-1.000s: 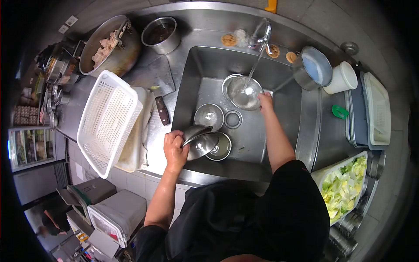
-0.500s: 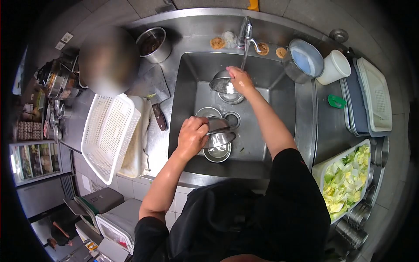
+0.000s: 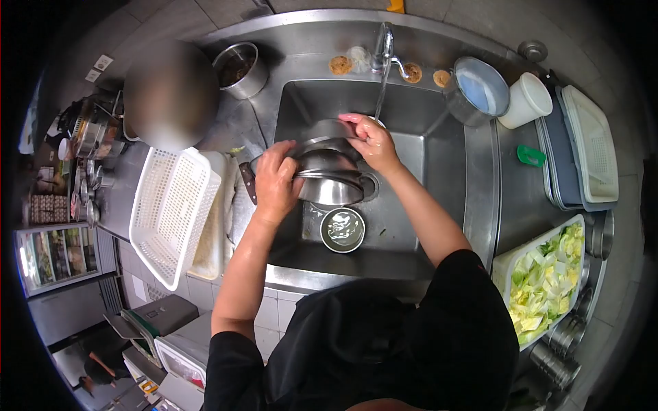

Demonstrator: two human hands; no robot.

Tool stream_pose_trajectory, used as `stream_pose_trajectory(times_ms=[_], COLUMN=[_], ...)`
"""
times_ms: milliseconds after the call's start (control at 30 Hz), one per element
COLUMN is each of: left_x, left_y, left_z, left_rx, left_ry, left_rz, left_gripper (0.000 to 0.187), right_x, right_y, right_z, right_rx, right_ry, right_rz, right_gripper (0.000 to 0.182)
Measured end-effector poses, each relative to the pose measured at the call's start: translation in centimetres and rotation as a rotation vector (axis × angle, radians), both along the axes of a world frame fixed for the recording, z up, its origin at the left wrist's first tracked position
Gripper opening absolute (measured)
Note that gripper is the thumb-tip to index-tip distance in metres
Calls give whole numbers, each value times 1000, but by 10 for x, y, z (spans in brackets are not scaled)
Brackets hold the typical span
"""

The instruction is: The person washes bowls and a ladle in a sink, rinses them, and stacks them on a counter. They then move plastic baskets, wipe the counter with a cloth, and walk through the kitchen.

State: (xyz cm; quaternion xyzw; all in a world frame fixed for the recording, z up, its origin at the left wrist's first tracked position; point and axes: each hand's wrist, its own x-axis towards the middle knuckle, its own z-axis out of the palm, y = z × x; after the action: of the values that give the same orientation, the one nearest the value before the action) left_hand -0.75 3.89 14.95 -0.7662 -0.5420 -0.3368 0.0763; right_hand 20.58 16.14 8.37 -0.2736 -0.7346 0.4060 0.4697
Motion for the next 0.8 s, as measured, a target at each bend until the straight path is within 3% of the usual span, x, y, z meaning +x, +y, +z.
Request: stream_pose_trajectory(times_ms=[33, 100, 167, 233, 267, 300, 367, 433, 500, 633, 700, 733, 800], left_x=[-1, -2, -9, -19, -20, -22, -26, -25, -27, -27, -24, -24, -23], left_y=[-2, -4, -10, -25, -32, -40, -57, -73, -89, -105, -108, -109, -107], left_z=[-3, -8, -15, -26, -29, -31, -34, -42, -50, -55, -56, -57, -58], left_rx=[-10, -59, -67, -194, -188, -197, -231, -261, -286, -407, -395, -389, -376], left_ry=[-4, -73, -83, -86, -104, -102, -119, -217, -206, -185, -226, -231, -233], left_rz=[-3, 75, 84, 114, 125, 125, 157, 246, 272, 281, 276, 282, 282], left_gripper=[35, 34, 31, 30, 30, 30, 29, 30, 31, 32, 31, 31, 31], right_x=[-2, -13, -15, -17, -18, -20, -27, -23, -27, -44, -50, -51, -41], right_y=[-4, -8, -8, -6, 0, 8, 23, 22, -16, -50, -41, -41, -9], right_z=[1, -1, -9, -19, -43, -71, -142, -266, -346, -353, -324, -318, -286], right_rx=[-10, -122, -210, -735, -788, -797, -1003, -721, -632, -740, -709, -493, -347], right_ry=[-4, 110, 185, 417, 440, 446, -95, -711, -953, -978, -937, -729, -791], right_rz=[-3, 207, 313, 661, 667, 666, 112, -107, -261, -136, -270, -405, -414], right_gripper=[38, 42, 33, 29, 40, 40, 48, 54, 57, 47, 34, 26, 23])
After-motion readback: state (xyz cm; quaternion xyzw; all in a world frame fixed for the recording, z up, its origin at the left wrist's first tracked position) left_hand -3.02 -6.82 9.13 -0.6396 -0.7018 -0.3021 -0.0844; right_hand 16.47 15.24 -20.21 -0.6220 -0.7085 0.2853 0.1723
